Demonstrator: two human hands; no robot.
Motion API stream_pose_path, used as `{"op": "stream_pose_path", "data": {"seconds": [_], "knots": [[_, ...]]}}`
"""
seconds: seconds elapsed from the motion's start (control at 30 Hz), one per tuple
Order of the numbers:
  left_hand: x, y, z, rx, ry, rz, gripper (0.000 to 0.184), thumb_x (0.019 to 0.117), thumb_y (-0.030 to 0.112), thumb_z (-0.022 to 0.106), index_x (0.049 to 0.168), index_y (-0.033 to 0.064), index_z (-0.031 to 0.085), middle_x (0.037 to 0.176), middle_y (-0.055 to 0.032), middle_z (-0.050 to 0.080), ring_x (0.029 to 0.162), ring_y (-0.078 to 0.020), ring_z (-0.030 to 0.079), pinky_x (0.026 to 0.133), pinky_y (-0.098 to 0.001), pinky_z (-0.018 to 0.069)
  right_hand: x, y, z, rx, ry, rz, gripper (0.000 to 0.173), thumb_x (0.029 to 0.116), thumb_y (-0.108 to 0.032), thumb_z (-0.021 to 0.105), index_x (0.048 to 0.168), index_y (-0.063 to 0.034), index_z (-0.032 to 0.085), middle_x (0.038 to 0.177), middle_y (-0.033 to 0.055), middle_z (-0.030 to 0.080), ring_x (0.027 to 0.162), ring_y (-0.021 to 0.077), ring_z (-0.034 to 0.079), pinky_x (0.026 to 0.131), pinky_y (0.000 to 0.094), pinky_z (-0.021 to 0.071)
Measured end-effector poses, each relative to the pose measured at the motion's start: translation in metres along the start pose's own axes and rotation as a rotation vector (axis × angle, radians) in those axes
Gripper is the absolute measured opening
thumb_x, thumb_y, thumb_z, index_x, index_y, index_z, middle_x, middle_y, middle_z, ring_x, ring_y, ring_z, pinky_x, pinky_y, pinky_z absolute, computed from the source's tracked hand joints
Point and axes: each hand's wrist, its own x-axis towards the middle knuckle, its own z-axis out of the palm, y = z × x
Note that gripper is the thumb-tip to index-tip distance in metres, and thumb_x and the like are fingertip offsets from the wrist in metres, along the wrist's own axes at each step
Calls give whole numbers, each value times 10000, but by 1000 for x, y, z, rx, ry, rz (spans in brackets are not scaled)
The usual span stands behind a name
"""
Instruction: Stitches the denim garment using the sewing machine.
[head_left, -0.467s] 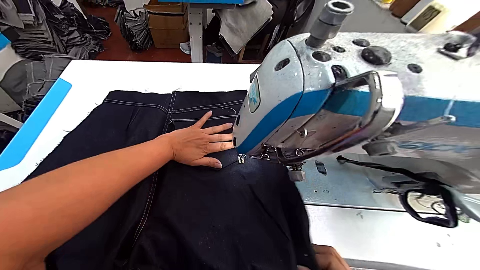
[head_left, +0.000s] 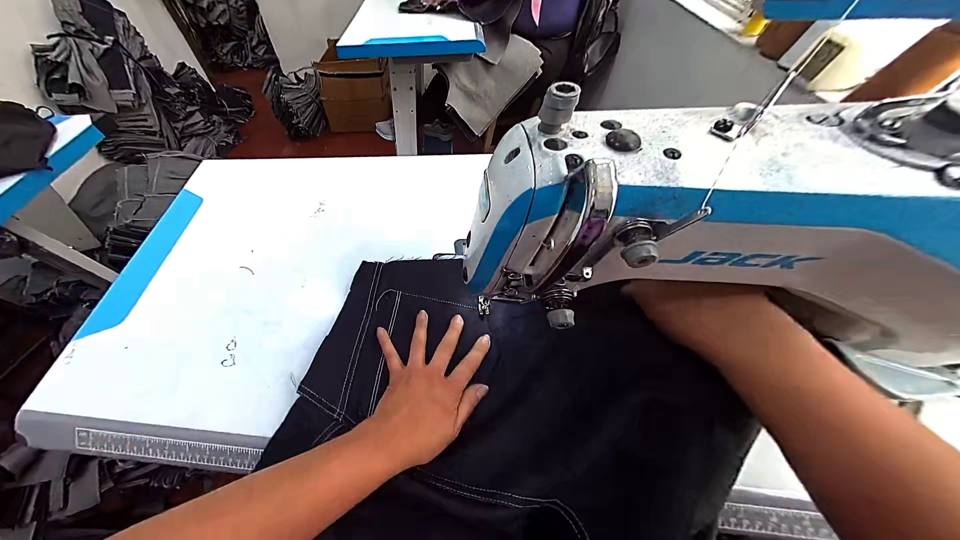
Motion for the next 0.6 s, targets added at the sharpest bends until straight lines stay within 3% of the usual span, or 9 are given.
{"op": "stream_pose_path", "data": {"seconds": [0.03,0.07,0.13,0.2,0.27,0.3,0.37,0.53,0.6], "knots": [[0,-7,2,0,54,57,546,1081,528,262,1596,370,349,1689,-45,272,1540,-514,104,1011,-903,48,-12,-18,-8,7,30,-134,330,962,-167,699,1103,128,650,1097,393,636,1066,599,616,825,770,469],[1,-15,4,-7,114,119,523,1079,511,293,1566,365,415,1653,-23,357,1531,-501,174,1008,-904,73,-24,-33,-12,54,56,-272,290,942,-145,720,1067,110,661,1028,346,656,993,549,653,802,702,518],[3,-32,5,-21,183,231,499,1070,497,337,1513,343,507,1580,-11,472,1509,-465,280,1012,-900,108,-48,-58,-3,250,83,-520,281,989,-214,619,1120,17,712,1115,206,700,1096,389,676,958,546,545],[7,-48,3,-44,206,334,486,1060,492,374,1471,317,565,1529,-8,530,1494,-424,338,1047,-877,112,-67,-77,21,400,62,-605,421,1042,-371,504,1237,-58,707,1307,116,685,1280,271,626,1070,428,513],[12,-60,0,-45,204,415,481,1058,477,391,1453,287,591,1513,-10,549,1489,-392,364,1077,-856,107,-80,-88,40,431,15,-567,535,1044,-473,469,1343,-69,654,1436,101,615,1349,250,578,1066,426,514],[13,-64,-1,-48,201,441,479,1060,470,394,1449,278,596,1511,-11,552,1493,-377,365,1095,-842,97,-87,-92,48,404,28,-538,586,1035,-518,457,1364,-69,641,1459,100,600,1337,259,587,1013,449,536],[14,-66,-1,-48,192,463,478,1067,460,388,1459,272,586,1524,-16,541,1503,-359,354,1131,-809,101,-100,-101,55,319,113,-480,654,1025,-578,430,1345,-55,659,1426,114,630,1261,281,638,894,451,566],[12,-64,-1,-13,154,475,507,1080,460,337,1511,267,522,1564,-41,492,1515,-374,325,1142,-783,145,-104,-105,48,230,178,-427,614,1030,-563,429,1265,-74,716,1288,85,713,1029,255,714,816,358,579],[11,-62,1,-8,195,485,494,1076,448,360,1481,246,557,1530,-53,529,1490,-375,371,1140,-766,194,-94,-102,46,286,187,-437,572,1036,-540,449,1243,-82,722,1260,92,720,1122,273,691,886,390,564]]}}
